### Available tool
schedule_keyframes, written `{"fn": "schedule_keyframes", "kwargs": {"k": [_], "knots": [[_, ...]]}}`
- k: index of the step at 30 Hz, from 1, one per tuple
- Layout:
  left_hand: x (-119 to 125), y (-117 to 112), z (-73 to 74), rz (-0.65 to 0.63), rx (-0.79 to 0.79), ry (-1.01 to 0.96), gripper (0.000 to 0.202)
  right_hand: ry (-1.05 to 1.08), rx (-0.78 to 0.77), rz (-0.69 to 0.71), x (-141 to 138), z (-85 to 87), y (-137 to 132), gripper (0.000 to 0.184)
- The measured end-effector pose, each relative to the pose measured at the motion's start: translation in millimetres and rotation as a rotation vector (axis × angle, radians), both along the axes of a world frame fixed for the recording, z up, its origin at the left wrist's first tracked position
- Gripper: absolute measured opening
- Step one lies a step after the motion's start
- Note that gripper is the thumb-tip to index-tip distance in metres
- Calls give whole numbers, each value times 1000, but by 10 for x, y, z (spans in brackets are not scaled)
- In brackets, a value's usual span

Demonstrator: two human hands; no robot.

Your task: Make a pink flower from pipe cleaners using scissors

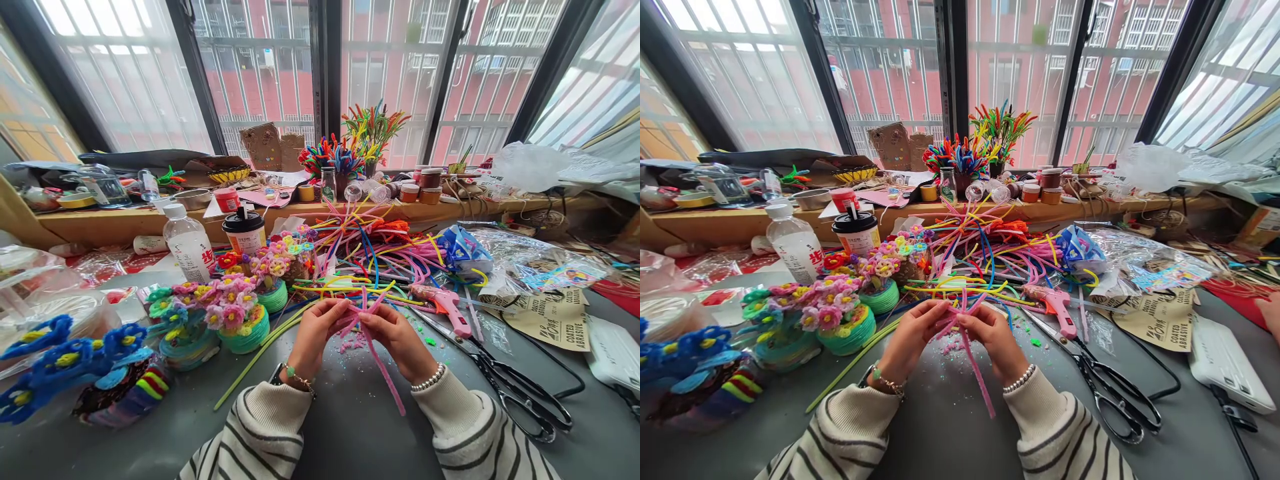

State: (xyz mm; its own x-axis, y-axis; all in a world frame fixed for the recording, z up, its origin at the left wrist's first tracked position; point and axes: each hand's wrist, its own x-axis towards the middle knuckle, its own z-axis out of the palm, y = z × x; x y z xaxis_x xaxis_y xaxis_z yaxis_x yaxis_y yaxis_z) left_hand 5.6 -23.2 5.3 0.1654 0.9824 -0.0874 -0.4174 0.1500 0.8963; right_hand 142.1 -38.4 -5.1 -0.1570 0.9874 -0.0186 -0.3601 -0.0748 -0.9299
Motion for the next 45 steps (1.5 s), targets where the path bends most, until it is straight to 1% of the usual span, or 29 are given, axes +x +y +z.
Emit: {"fn": "schedule_keyframes", "kwargs": {"k": [4, 7, 10, 12, 16, 20, 23, 25, 30, 32, 33, 34, 37, 38, 39, 40, 42, 44, 45], "knots": [[-2, 18, -29, 14, -33, -86, 15, 89, -39, -38, -49, 32, -24, 13], [0, 23, -36, -9, -28, -86, 15, 70, -27, -22, -52, 31, -32, 12], [7, 19, -34, -45, 6, -52, 16, -17, 1, -4, -30, 2, -22, 14], [12, 14, -32, -60, 33, 9, 18, -78, 24, -3, -16, -17, -13, 16], [13, -3, -25, -32, 74, 136, 20, -119, 29, 12, 13, -16, -1, 20], [8, -15, -2, -28, 64, 144, 22, -115, 15, 6, 64, 19, 11, 26], [9, -18, 21, -33, 54, 137, 21, -154, 52, -19, 98, 31, 21, 23], [13, -22, 37, -68, 45, 134, 21, -188, 74, -37, 108, 32, 26, 21], [22, -35, 51, -219, 30, 167, 22, -309, 158, -74, 105, 30, 30, 22], [20, -30, 36, -225, 40, 167, 22, -391, 228, -137, 116, 41, 24, 22], [16, -24, 25, -209, 45, 163, 22, -448, 280, -202, 128, 50, 18, 21], [11, -16, 13, -176, 47, 154, 21, -515, 347, -298, 143, 62, 9, 21], [-7, 11, -9, -18, 27, 83, 20, -736, 608, -673, 179, 94, -35, 17], [-12, 16, -8, 30, 21, 40, 21, -794, 694, -758, 177, 98, -55, 14], [-15, 18, -3, 69, 17, -9, 20, -841, 767, -790, 163, 96, -75, 11], [-16, 17, 5, 95, 15, -58, 19, -874, 819, -768, 138, 89, -96, 10], [-14, 8, 23, 102, 13, -123, 18, -918, 860, -612, 61, 61, -128, 10], [-7, -6, 32, 71, 23, -137, 15, -942, 828, -487, -18, 28, -144, 16], [-3, -13, 31, 49, 35, -132, 14, -945, 809, -453, -46, 14, -145, 17]]}}
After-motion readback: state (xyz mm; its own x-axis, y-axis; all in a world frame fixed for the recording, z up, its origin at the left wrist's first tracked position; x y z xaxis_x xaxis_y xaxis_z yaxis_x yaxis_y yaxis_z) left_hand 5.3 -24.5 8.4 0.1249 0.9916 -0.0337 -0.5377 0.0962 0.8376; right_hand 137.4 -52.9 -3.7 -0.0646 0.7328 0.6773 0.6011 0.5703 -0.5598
